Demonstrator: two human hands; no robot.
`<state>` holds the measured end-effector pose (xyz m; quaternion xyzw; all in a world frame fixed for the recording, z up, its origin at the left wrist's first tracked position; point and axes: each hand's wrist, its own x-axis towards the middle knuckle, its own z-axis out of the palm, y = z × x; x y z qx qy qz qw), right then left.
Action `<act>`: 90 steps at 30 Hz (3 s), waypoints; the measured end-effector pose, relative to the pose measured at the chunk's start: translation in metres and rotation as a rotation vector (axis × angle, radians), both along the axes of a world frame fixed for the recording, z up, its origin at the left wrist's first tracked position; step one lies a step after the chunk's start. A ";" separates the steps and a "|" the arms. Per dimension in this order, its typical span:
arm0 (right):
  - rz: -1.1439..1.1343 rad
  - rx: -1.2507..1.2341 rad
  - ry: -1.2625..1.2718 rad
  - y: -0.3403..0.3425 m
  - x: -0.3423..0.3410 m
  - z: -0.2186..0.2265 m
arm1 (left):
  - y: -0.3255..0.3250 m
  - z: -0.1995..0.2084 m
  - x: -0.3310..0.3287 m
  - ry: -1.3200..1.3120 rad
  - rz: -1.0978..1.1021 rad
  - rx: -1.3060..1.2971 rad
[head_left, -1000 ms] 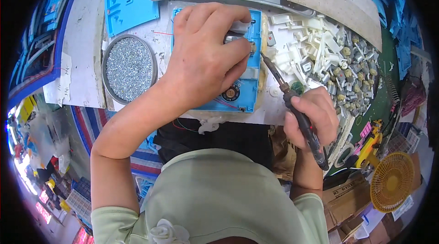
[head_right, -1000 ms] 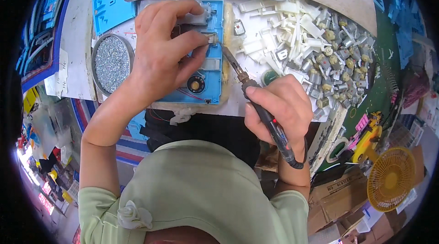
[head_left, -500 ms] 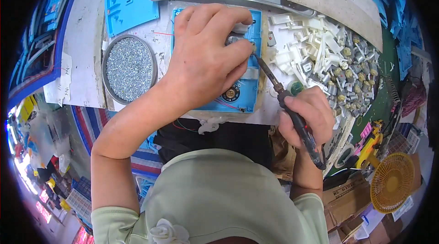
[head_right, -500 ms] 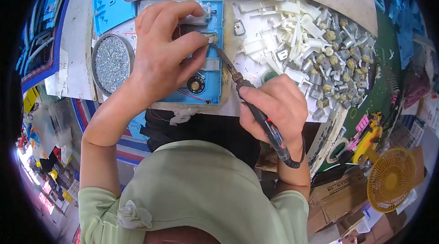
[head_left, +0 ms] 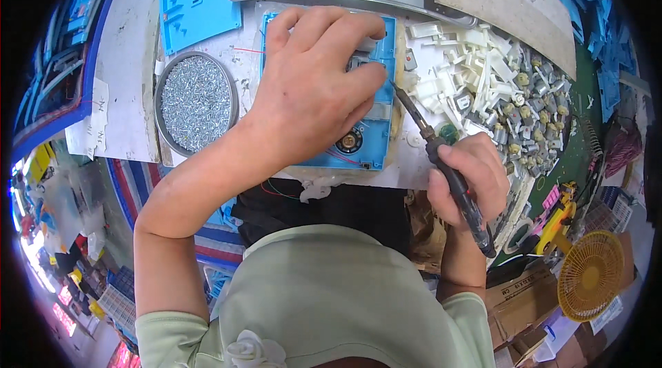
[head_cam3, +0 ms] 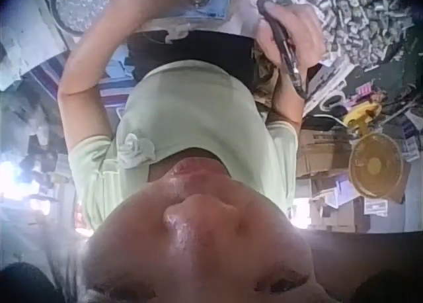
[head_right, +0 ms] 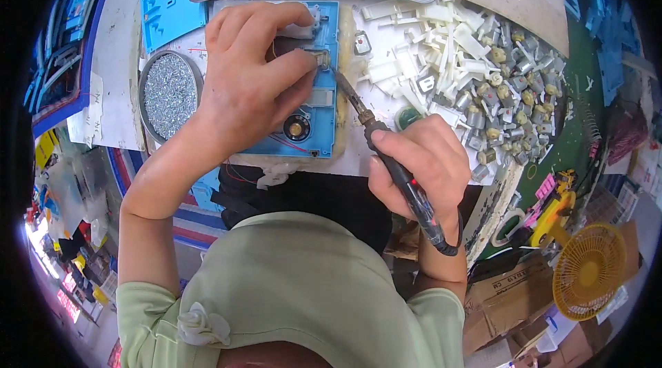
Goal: Assemble and solder components into a blue electronic plastic housing using a soldering iron and an electric screwdriver.
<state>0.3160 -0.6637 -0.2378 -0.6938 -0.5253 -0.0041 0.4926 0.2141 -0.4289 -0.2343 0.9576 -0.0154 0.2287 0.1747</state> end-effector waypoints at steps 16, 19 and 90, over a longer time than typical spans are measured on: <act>-0.016 0.023 -0.030 -0.005 0.006 0.003 | -0.003 0.006 0.003 0.025 0.013 0.132; -0.017 0.023 -0.039 -0.006 0.007 0.003 | -0.003 0.007 0.004 0.017 0.015 0.151; -0.168 0.088 0.304 0.121 -0.021 -0.004 | 0.027 0.009 -0.029 0.253 0.204 -1.453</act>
